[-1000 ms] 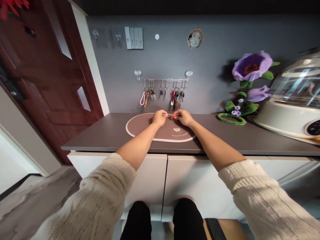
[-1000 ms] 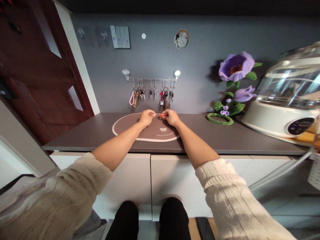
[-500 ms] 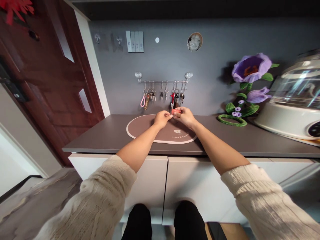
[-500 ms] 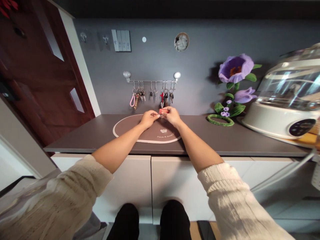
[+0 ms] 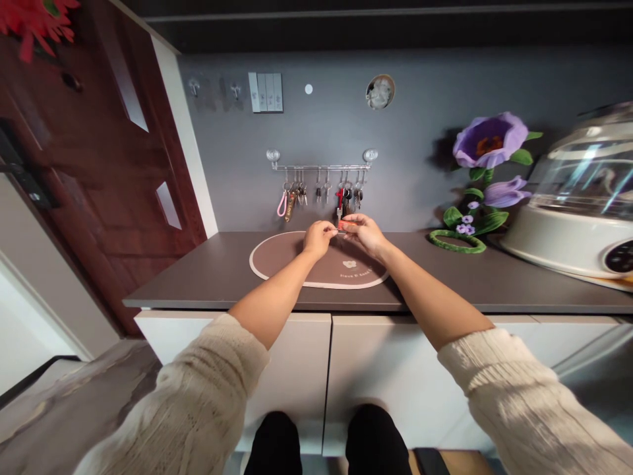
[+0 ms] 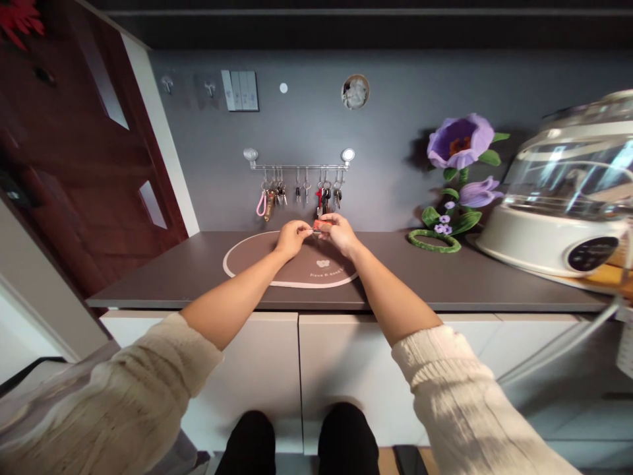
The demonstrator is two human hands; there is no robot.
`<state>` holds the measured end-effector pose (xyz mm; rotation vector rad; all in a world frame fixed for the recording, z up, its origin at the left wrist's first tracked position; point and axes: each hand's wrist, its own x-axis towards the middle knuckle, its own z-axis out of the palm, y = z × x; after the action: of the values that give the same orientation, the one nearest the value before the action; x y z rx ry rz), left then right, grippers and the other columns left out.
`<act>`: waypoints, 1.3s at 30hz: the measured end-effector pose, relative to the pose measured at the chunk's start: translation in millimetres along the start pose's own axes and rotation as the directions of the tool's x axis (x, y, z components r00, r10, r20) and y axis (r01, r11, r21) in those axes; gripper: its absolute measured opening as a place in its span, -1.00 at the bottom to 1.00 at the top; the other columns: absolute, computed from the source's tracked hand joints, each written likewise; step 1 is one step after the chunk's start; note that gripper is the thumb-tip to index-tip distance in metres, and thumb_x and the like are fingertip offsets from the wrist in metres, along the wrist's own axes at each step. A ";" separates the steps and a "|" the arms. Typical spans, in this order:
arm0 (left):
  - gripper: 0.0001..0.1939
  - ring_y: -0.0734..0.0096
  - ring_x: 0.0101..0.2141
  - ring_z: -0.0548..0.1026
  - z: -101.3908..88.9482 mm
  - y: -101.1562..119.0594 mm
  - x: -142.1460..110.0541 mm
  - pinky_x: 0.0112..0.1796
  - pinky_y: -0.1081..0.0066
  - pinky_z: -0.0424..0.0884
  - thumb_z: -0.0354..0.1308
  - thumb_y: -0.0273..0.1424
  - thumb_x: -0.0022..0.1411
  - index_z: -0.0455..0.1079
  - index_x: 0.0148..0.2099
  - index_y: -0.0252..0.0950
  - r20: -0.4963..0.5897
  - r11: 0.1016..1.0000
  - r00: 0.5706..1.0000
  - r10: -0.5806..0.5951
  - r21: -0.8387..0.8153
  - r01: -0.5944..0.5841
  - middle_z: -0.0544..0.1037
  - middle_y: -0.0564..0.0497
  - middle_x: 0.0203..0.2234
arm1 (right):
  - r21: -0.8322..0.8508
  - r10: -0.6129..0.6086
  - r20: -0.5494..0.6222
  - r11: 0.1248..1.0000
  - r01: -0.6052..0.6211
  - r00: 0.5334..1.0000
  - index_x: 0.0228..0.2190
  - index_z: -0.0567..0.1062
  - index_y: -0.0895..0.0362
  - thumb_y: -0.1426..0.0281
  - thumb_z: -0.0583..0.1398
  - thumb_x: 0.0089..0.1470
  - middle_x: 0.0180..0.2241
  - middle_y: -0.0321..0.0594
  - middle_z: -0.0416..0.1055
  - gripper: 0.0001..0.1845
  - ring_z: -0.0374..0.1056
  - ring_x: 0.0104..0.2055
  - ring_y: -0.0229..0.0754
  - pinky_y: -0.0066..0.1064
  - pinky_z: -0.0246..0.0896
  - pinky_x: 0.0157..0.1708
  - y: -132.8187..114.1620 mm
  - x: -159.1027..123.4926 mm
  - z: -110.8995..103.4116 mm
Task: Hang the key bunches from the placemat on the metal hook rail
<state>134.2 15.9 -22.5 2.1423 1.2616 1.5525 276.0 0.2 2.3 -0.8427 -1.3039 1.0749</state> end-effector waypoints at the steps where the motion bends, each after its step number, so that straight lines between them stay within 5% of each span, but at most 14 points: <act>1: -0.94 0.48 -0.42 0.34 -0.9 1.0 -0.3 -0.31 0.45 0.26 0.10 -0.48 0.02 0.40 -0.43 -0.31 -0.003 1.000 1.000 0.007 0.016 -0.007 0.45 0.04 -0.46 | 0.007 0.008 -0.001 1.000 -0.008 1.000 -0.42 0.36 0.17 0.63 0.19 -0.16 -0.50 -0.29 0.41 -0.80 0.30 -0.56 -0.37 -0.53 0.24 -0.55 -0.3 -0.4 0.4; 7: -0.93 0.47 -0.42 0.33 -4.0 6.1 -1.9 -0.30 0.44 0.25 0.10 -0.49 0.02 0.41 -0.45 -0.29 -0.021 0.995 0.999 0.047 0.087 -0.045 0.43 0.03 -0.47 | -0.046 -0.006 -0.020 0.999 0.005 1.000 -0.49 0.40 0.20 0.63 0.20 -0.18 -0.51 -0.27 0.41 -0.86 0.28 -0.56 -0.39 -0.58 0.18 -0.59 0.0 -0.2 0.8; 15: -0.95 0.52 -0.47 0.32 2.1 -3.5 3.3 -0.36 0.49 0.25 0.11 -0.48 0.00 0.39 -0.44 -0.34 -0.014 0.989 0.998 -0.067 -0.133 0.064 0.43 0.07 -0.52 | 0.009 0.099 0.039 0.995 -0.100 0.994 -0.45 0.40 0.18 0.56 0.23 -0.19 -0.46 -0.27 0.42 -0.84 0.22 -0.61 -0.42 -0.53 0.18 -0.56 -0.9 -2.4 -0.3; 25: -0.90 0.49 -0.40 0.32 -2.9 5.8 -0.3 -0.27 0.45 0.26 0.03 -0.48 0.07 0.37 -0.43 -0.32 -0.049 0.999 0.999 -0.005 -0.046 0.003 0.38 0.02 -0.44 | -0.272 -0.131 0.033 0.953 0.135 0.991 -0.39 0.41 0.15 0.44 0.23 -0.22 -0.53 -0.32 0.39 -0.78 0.25 -0.54 -0.36 -0.51 0.18 -0.50 3.4 -2.7 -1.0; 39: -0.91 0.49 -0.39 0.32 -2.7 8.9 -1.9 -0.26 0.45 0.27 0.04 -0.47 0.07 0.37 -0.41 -0.32 -0.045 0.999 0.999 -0.006 -0.046 0.004 0.37 0.02 -0.44 | -0.413 -0.140 0.199 0.886 0.213 0.970 -0.55 0.43 0.19 0.32 0.19 -0.18 -0.70 -0.34 0.32 -0.84 0.21 -0.63 -0.35 -0.48 0.13 -0.52 -3.5 -8.4 0.2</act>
<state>136.2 8.3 -17.3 2.0859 1.2322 1.6201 276.7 -8.8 3.0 -0.9509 -1.7640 0.7274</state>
